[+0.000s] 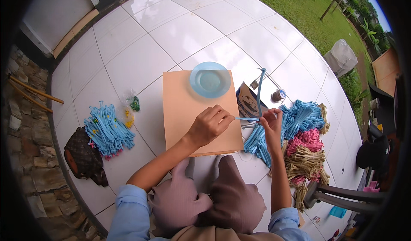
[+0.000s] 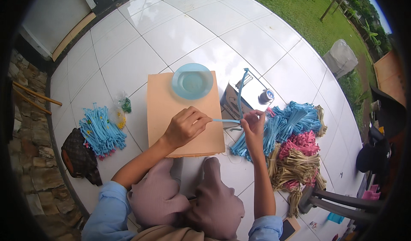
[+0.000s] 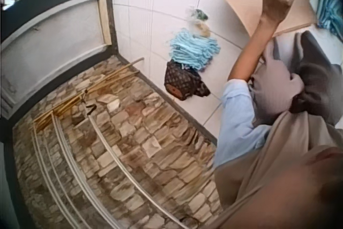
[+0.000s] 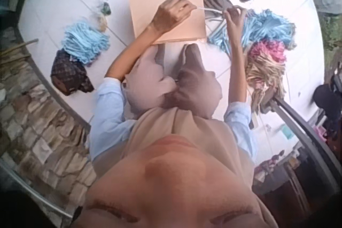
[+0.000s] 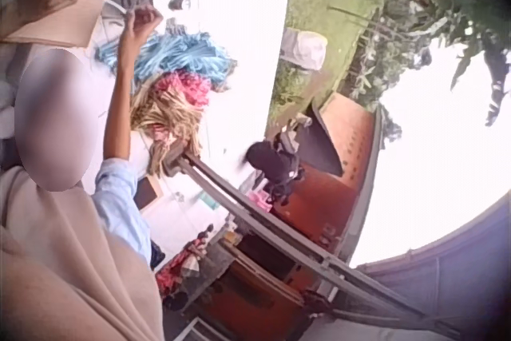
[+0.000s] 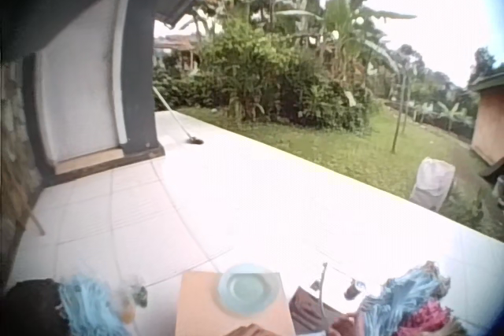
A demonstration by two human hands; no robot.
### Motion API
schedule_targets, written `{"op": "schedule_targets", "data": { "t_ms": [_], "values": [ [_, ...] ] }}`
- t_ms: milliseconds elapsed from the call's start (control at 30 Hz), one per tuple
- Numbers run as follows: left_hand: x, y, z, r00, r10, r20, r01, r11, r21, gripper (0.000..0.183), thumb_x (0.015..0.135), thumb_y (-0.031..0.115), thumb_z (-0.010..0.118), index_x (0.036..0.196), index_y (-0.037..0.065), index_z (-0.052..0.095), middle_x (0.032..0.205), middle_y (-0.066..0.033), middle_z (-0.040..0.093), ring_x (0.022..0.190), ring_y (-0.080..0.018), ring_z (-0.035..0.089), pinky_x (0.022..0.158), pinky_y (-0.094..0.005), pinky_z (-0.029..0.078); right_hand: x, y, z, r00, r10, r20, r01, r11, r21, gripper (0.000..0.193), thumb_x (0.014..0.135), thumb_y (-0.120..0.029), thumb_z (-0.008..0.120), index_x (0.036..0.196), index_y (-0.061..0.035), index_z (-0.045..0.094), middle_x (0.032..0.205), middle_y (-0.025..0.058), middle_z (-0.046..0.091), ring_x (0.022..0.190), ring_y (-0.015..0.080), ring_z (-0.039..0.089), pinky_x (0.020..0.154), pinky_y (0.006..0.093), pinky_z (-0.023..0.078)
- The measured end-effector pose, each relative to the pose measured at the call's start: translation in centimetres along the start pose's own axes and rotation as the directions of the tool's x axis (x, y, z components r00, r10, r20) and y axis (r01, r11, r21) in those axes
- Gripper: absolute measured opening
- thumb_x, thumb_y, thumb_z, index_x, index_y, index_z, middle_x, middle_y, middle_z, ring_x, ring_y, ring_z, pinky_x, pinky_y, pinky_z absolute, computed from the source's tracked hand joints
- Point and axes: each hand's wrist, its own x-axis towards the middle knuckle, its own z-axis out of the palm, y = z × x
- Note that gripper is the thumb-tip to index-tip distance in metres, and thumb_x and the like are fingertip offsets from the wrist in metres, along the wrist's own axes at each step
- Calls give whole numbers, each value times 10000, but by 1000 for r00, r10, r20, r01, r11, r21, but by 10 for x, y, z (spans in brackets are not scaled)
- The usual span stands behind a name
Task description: The person applies adhesive to blue shoe straps and attaches small green and yellow decorative elements to them before sorting the pieces into piles.
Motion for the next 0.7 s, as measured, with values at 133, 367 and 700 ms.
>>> {"op": "schedule_targets", "data": {
  "t_ms": [133,367,700],
  "values": [
    [-2,5,-45,969,-91,-228,92,996,-8,196,639,-23,650,806,73,614,746,-8,574,723,-179,552,615,-285,483,-18,-74,24,931,-236,278,291,940,-177,426,770,40,581,1105,-55,336,959,66,529,842,128,516,768,253,427],
    [-46,-6,-104,893,-256,-369,278,960,7,361,661,47,684,975,82,508,1096,-81,492,1019,-254,474,859,-373,400,-10,-115,103,838,-269,476,455,825,-335,328,782,48,542,1062,-22,386,877,75,582,756,163,570,687,284,458],
    [-77,-38,-52,917,-354,185,362,932,-13,566,715,365,677,1145,99,424,1134,-98,476,1105,-262,440,995,-422,296,35,-28,113,788,-72,611,292,918,-269,325,778,51,517,1068,-38,399,916,101,554,908,201,548,783,296,454]
  ]
}}
